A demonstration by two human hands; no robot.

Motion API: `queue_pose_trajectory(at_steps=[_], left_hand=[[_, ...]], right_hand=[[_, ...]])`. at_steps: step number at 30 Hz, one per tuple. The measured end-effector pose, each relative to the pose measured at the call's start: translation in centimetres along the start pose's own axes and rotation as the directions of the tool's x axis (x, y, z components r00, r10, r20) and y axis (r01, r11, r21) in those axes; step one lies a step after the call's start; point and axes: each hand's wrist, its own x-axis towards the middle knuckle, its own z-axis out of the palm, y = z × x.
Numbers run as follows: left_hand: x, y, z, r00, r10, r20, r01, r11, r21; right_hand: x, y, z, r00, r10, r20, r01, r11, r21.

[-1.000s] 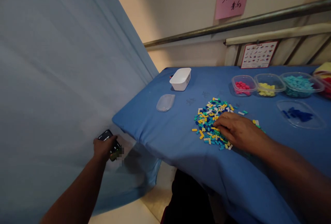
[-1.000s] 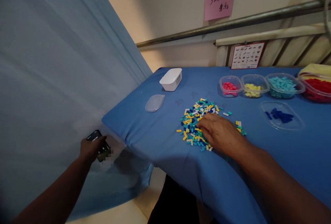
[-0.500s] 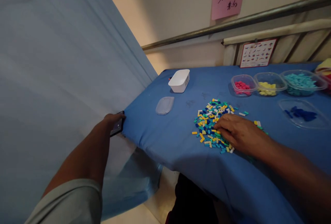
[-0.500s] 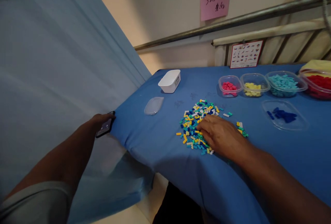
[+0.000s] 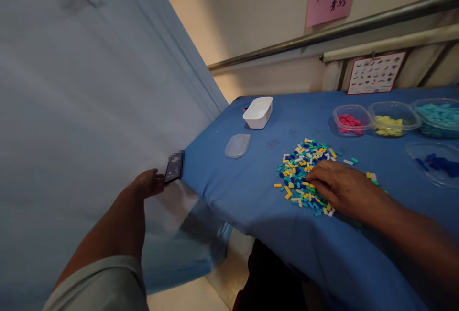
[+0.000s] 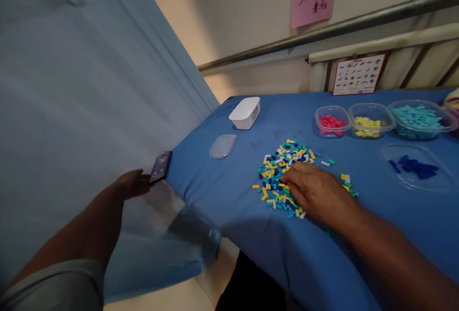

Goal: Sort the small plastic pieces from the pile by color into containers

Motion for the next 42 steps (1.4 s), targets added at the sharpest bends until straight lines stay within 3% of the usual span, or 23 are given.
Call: queue_pose_trajectory(at_steps=[5,10,26,35,42], left_hand=[[-2.0,-3.5,-0.1,0.986,-0.043,0.161,0.070,0.983,-0.167],[-3.2,-4.9,0.9,0.982,0.002,0.191,0.063,0.939,-0.337],[-3.4,-5.2,1.9,0.977,0.102,0.189,0.025,0.821,-0.571],[-2.7,-5.5,1.8,0.967,0.144,0.212,0.013,0.799,-0.601],[-3.6,-4.8,2.3,0.980,0.113,0.166,0.001,0.823,-0.569]], right_hand=[[0.1,0.0,0.1,1.000,-0.009,-0.012,0.009,1.000,-0.002],[0.2,-0.3,-0.1,1.000,0.017,0.005,-0.017,1.000,0.003],[0.1,0.0,0.0,1.000,-0.004,-0.018,0.004,0.999,0.034],[0.1,0.1,0.0,1.000,0.000,-0.006,0.000,1.000,0.027],[-0.1,0.0,0.0,1.000,0.002,-0.008,-0.002,1.000,0.023]])
